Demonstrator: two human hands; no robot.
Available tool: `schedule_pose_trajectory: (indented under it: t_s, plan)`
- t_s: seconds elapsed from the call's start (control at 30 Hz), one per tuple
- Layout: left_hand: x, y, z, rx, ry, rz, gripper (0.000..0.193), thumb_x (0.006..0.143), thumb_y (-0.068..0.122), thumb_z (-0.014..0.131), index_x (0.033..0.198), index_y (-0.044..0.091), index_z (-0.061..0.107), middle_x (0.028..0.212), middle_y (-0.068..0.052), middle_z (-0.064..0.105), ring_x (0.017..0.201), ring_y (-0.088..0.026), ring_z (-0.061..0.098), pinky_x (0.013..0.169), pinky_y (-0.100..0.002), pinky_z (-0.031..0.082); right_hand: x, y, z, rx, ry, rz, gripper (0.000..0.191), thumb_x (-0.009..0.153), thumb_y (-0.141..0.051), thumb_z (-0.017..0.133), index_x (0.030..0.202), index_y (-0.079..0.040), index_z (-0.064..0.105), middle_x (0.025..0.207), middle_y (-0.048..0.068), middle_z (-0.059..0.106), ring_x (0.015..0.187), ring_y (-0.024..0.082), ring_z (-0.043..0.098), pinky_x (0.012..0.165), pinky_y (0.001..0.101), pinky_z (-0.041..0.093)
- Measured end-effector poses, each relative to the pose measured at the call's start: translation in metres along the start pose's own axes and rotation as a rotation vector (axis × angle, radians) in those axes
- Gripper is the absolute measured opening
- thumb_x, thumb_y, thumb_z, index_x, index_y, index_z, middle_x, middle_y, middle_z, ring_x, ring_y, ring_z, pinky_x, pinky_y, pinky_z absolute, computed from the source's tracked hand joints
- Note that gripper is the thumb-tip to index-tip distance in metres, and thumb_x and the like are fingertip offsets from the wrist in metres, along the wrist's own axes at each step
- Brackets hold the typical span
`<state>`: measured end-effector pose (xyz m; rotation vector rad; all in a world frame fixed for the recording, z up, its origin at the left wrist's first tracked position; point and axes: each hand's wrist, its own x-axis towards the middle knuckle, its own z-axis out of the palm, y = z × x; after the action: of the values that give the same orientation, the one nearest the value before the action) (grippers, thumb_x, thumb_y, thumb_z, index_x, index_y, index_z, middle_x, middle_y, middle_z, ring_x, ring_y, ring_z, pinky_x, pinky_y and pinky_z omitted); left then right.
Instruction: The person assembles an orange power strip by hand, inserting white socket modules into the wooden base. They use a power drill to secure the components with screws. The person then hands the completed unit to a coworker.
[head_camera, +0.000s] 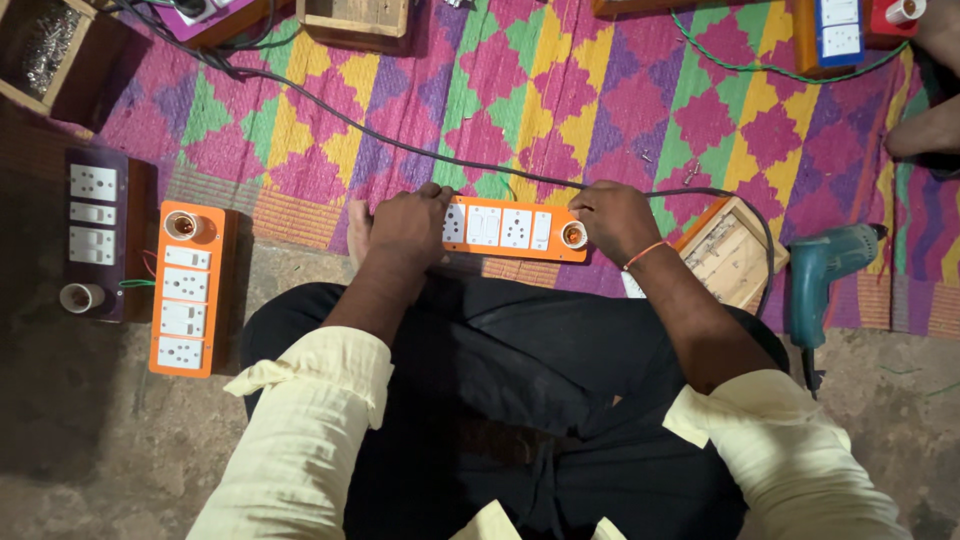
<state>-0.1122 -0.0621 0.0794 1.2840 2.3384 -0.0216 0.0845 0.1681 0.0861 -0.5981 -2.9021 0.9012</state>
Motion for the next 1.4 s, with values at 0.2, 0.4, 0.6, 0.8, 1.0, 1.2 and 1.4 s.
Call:
schedule_pose_trajectory:
  t_s: [0.2,0.4,0.6,0.8,1.0,1.2,1.4]
  plan:
    - [-0.001,-0.001,0.001,-0.017,0.023,0.009,0.092,0.06,0.027,0.095,0.141,0.014,0.056,0.131,-0.004,0.063,0.107,-0.03,0.068,0.085,-0.045,0.057,0.002,-0.002,-0.005,-0.023,-0.025,-0.057,0.013,0.087,-0.011,0.07,0.094,-0.004,0.078,0.094,0.015,0.072,0.085,0.034,0.07,0.078,0.0421,0.056]
    - [0.0,-0.003,0.004,-0.017,0.025,0.007,0.088,0.062,0.026,0.094,0.141,0.015,0.057,0.128,-0.003,0.064,0.106,-0.03,0.068,0.083,-0.045,0.057,0.004,-0.003,-0.006,0.048,-0.075,0.014,0.013,0.088,-0.012,0.07,0.095,-0.003,0.077,0.095,0.016,0.073,0.084,0.033,0.071,0.077,0.0406,0.056]
    - [-0.001,-0.002,0.003,-0.022,0.017,0.003,0.089,0.061,0.026,0.094,0.141,0.013,0.057,0.129,-0.004,0.063,0.105,-0.03,0.068,0.083,-0.045,0.057,0.009,-0.003,-0.002,0.031,-0.102,0.043,0.012,0.087,-0.011,0.068,0.094,-0.004,0.074,0.095,0.015,0.072,0.087,0.033,0.07,0.079,0.0416,0.055]
    - [-0.001,-0.003,0.003,-0.025,0.028,0.007,0.088,0.062,0.026,0.093,0.141,0.013,0.057,0.128,-0.004,0.064,0.105,-0.03,0.068,0.084,-0.044,0.057,0.014,-0.009,0.001,0.004,-0.098,0.079,0.012,0.088,-0.011,0.061,0.091,-0.006,0.071,0.095,0.014,0.069,0.089,0.034,0.068,0.08,0.0432,0.053]
    - [0.0,-0.004,0.006,-0.038,0.044,0.011,0.084,0.063,0.022,0.092,0.139,0.014,0.059,0.128,-0.004,0.065,0.105,-0.03,0.068,0.083,-0.044,0.057,0.013,-0.01,-0.001,-0.038,-0.132,0.036,0.011,0.088,-0.012,0.063,0.089,-0.006,0.071,0.093,0.013,0.069,0.088,0.034,0.067,0.078,0.0434,0.053]
    - [-0.001,-0.003,0.004,-0.04,0.037,0.0,0.084,0.061,0.023,0.093,0.137,0.015,0.059,0.127,-0.005,0.064,0.106,-0.031,0.067,0.084,-0.045,0.056,0.012,-0.002,-0.005,0.133,-0.104,0.072,0.011,0.082,-0.01,0.073,0.091,-0.005,0.074,0.093,0.011,0.073,0.082,0.026,0.071,0.074,0.0357,0.055]
    - [0.0,-0.005,0.008,-0.047,0.059,0.009,0.081,0.063,0.021,0.092,0.136,0.015,0.06,0.126,-0.004,0.066,0.106,-0.03,0.068,0.085,-0.045,0.057,0.011,0.003,-0.006,0.224,-0.098,0.135,0.015,0.082,-0.009,0.076,0.096,-0.004,0.077,0.09,0.012,0.076,0.078,0.021,0.073,0.073,0.0328,0.056]
